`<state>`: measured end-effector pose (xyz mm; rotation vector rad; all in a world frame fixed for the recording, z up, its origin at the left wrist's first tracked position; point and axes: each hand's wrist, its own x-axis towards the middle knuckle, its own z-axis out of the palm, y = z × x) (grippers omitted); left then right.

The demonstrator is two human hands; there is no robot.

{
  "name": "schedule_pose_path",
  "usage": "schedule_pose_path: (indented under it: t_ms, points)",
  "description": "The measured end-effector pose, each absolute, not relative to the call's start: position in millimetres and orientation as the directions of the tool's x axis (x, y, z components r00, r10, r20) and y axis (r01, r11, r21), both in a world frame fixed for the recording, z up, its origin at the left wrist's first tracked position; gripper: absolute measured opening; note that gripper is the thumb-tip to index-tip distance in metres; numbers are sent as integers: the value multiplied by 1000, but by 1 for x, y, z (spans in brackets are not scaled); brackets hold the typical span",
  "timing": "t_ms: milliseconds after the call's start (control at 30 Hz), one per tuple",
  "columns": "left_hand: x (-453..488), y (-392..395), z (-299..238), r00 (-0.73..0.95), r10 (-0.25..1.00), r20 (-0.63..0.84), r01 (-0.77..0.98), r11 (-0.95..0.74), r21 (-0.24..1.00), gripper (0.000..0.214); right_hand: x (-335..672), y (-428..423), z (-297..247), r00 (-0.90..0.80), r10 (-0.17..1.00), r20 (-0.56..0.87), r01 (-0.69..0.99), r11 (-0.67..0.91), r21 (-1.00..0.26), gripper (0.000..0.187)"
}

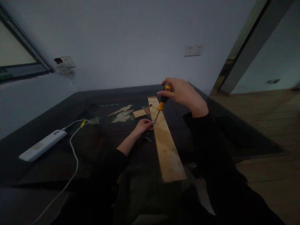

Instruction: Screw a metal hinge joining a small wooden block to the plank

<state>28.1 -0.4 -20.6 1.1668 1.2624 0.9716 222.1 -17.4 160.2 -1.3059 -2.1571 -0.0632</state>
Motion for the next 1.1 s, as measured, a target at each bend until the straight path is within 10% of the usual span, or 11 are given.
schedule_pose_path:
  t_ms: [267, 533, 833, 1100]
  points:
    - [26, 1, -24, 94, 980, -178, 87, 170, 982, 17, 233, -16, 166, -481, 761, 436, 699, 633, -334, 28]
    - [26, 1, -23, 106, 979, -174, 83, 166, 983, 19, 215, -19, 160, -218, 825, 521, 890, 387, -240, 40]
    - [26, 1, -23, 108, 976, -191, 89, 182, 979, 15, 238, -15, 164, -470, 733, 491, 727, 637, -255, 31]
    - [28, -1, -20, 83, 977, -195, 93, 187, 978, 16, 214, -19, 159, -172, 842, 511, 914, 331, -237, 39]
